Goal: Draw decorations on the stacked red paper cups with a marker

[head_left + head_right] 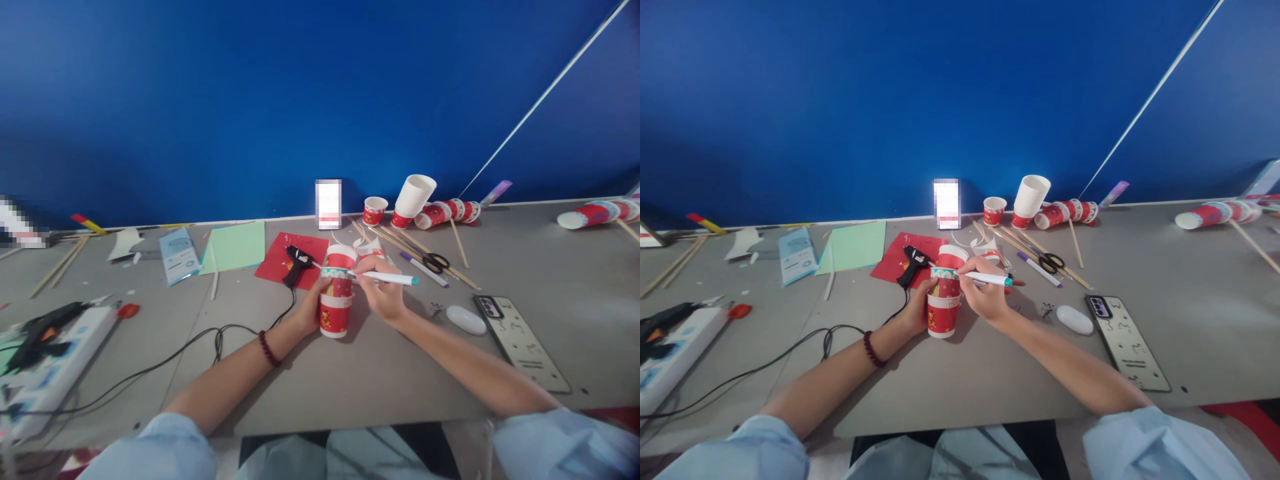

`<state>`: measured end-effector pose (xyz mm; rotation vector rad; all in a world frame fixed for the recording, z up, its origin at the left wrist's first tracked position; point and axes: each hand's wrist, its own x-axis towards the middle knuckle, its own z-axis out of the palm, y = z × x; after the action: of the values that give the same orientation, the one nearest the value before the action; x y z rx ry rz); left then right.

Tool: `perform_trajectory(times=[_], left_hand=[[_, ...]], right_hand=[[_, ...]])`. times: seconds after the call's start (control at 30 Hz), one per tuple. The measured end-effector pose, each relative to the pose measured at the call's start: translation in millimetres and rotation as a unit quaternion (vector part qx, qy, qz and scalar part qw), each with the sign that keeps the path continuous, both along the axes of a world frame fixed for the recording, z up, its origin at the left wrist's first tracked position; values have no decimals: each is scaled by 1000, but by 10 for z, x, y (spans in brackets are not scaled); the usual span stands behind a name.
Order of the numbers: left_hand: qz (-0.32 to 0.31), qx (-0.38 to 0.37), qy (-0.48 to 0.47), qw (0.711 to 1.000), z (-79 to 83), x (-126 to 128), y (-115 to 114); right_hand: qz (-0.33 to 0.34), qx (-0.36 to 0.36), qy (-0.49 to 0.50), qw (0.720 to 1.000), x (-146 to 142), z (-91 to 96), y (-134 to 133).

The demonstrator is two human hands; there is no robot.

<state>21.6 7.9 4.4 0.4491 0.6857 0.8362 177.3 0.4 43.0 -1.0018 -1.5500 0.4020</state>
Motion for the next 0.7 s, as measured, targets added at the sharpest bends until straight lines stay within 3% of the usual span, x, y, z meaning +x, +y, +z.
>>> perform_trajectory(times=[0.7], left_hand=[[-7,10,-17,1000,-37,-17,15]], right_hand=[[7,1,12,1000,6,-15,-7]])
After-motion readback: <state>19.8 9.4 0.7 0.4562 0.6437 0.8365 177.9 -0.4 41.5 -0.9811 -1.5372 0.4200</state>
